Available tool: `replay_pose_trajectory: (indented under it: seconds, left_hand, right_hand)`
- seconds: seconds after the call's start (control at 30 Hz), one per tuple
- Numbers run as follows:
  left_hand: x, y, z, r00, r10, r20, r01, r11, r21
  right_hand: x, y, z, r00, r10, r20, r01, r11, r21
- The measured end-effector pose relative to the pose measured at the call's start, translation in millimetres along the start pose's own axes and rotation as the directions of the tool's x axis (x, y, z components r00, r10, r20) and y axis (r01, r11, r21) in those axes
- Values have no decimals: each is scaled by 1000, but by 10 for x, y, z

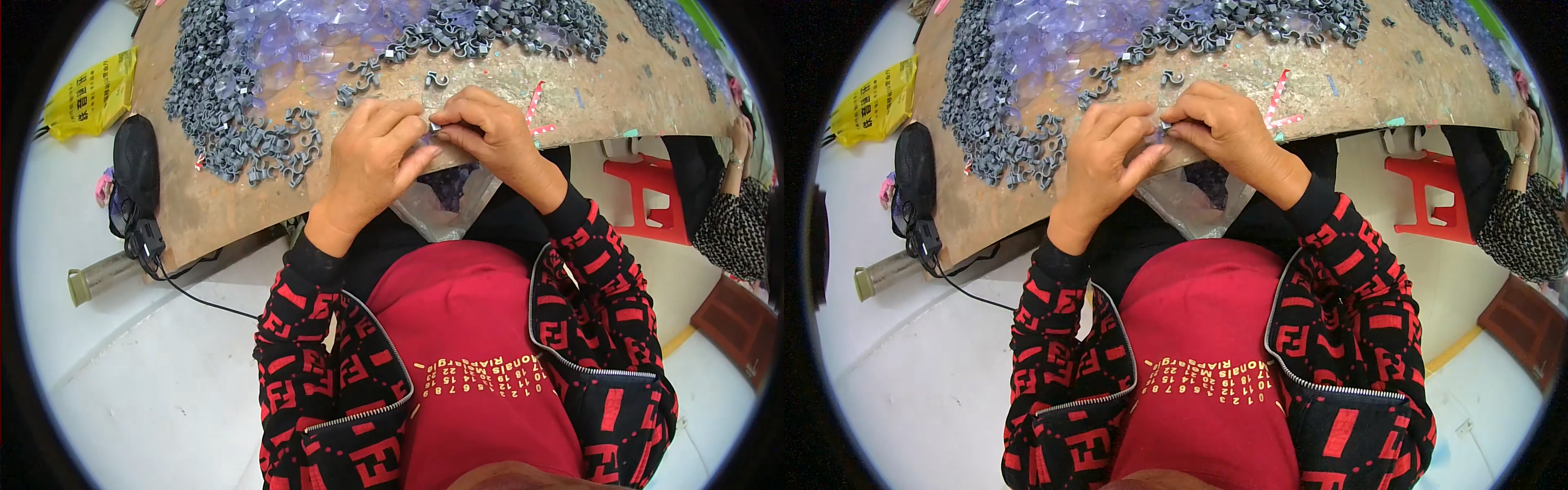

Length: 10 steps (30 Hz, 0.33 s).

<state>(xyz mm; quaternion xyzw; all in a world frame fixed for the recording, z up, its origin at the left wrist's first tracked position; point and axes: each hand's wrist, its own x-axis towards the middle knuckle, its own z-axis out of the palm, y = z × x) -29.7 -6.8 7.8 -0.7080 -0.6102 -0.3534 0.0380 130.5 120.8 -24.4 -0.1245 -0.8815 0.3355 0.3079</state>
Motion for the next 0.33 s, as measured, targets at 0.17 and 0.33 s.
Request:
replay_pose_trajectory:
  seconds: [0.17, 0.33]
  left_hand:
    - [-82, -21, 44, 991, -106, 77, 115, 986, -121]
    - [-160, -28, 86, 992, -119, 42, 125, 977, -171]
  right_hand:
    - [13, -39, -16, 999, -19, 43, 21, 998, -51]
    - [59, -6, -110, 973, 111, 204, -144, 977, 157]
